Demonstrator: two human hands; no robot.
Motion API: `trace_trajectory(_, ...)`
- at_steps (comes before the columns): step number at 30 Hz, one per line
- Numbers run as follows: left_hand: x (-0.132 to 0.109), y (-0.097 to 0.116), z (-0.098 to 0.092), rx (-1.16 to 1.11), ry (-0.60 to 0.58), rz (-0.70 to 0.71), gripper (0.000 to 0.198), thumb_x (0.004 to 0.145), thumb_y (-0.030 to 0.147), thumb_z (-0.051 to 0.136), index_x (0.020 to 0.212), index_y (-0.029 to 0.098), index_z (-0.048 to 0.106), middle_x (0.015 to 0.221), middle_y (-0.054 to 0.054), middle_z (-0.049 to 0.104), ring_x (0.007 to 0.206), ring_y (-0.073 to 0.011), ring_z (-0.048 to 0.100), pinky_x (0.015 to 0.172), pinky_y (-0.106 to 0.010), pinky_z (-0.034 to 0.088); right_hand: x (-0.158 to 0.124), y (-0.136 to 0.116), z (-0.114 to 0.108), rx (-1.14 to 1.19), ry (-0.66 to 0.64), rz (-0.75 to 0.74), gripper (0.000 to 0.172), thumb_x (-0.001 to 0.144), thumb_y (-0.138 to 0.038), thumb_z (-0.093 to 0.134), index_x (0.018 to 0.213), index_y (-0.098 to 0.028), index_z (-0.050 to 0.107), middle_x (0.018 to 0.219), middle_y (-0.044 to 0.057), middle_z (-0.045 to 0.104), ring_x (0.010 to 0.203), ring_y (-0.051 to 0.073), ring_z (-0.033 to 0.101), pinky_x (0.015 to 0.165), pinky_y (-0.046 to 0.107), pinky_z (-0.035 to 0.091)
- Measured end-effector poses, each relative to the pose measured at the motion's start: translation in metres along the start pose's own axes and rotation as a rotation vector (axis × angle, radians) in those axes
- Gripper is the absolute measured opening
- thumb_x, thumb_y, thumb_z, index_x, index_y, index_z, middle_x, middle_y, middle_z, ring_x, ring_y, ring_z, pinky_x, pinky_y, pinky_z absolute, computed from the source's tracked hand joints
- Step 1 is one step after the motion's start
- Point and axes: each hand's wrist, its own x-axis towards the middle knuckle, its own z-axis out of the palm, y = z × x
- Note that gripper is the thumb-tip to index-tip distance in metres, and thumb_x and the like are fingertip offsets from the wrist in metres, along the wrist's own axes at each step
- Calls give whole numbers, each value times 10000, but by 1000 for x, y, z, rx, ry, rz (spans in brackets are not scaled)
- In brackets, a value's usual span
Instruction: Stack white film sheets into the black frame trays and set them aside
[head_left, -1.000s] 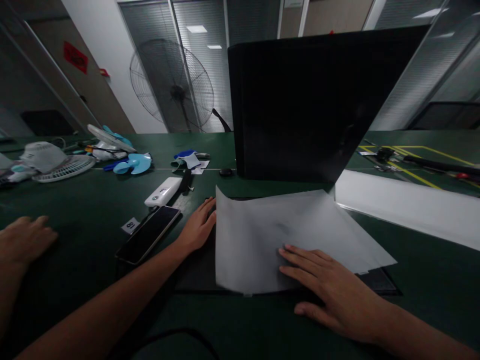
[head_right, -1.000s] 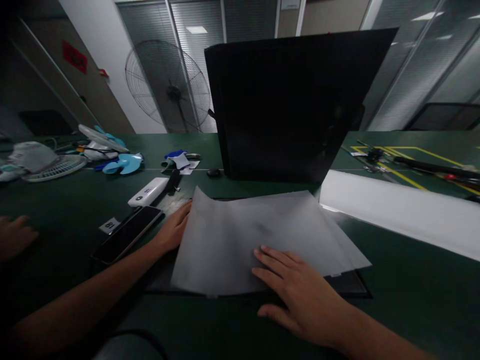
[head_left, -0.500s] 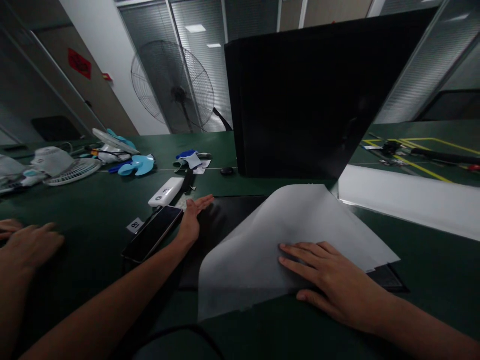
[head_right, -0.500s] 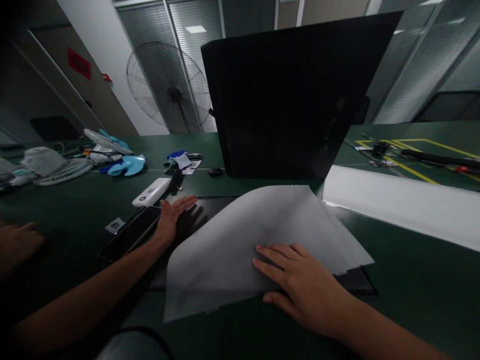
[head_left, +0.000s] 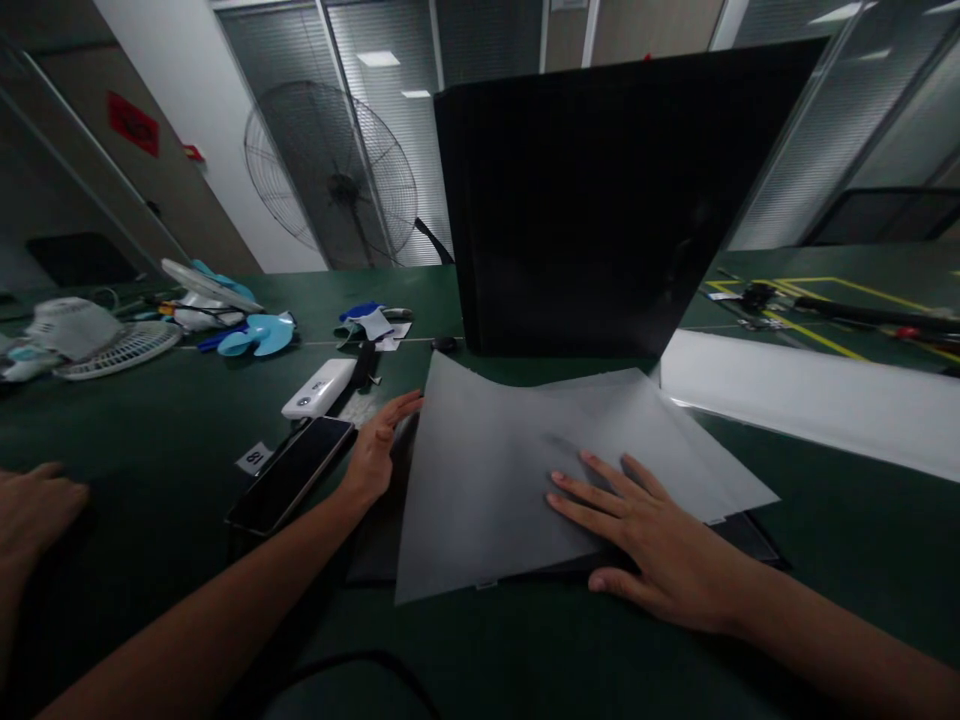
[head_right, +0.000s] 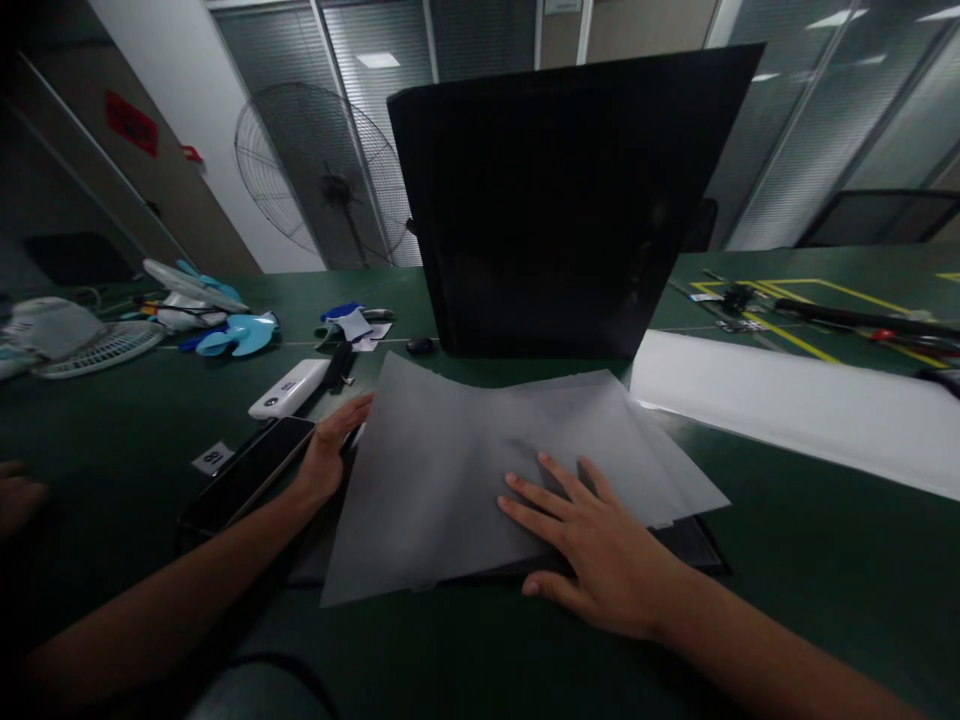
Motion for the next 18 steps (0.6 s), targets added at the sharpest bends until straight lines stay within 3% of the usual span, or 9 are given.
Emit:
trace_trajectory(3,1,9,3,49,-47,-57,911,858,867,576,1449,173,591,1438,-184,675,1351,-397,624,1167,-559,466,1,0,0,-13,-18,15,828,977,-777,451,1686,-459,164,1754,-8,166,1609,468,99,1180,864,96)
trace_trajectory(6,4,18,6,263,-70,-153,909,790,678,785,1508,185,526,1501,-183,627,1398,-402,587,1193,-568,444,0,0,-2,-13,-25,-3,870,954,-792,479,1690,-425,196,1752,13,180,1597,490,136,1159,860,184)
trace_trajectory(10,7,17,7,538,-92,-187,763,768,470,819,1454,237,581,1619,-144,519,1447,-382,546,1243,-567,384,-5,3,-8,67,-2,-134,839,961,-729,538,1685,-409,261,1738,36,261,1560,442,302,1169,757,328)
trace_trajectory(13,8,14,6,589,-43,-218,827,785,462,812,1521,221,521,1597,-164,540,1469,-370,525,1252,-556,372,-11,15,-13,134,67,-220,745,1008,-636,524,1677,-398,303,1723,38,321,1531,349,397,1181,625,408)
trace_trajectory(15,9,13,5,618,9,-254,884,781,493,824,1543,181,502,1568,-196,561,1466,-389,523,1245,-571,372,-15,30,-14,104,136,-180,688,1026,-588,519,1664,-404,338,1711,31,352,1526,322,415,1195,605,406)
trace_trajectory(18,10,11,3,646,43,-250,818,766,523,839,1464,175,591,1531,-199,593,1435,-407,545,1227,-591,382,-19,63,-14,-22,242,-8,672,1020,-605,521,1643,-393,390,1711,44,347,1544,359,380,1223,674,341)
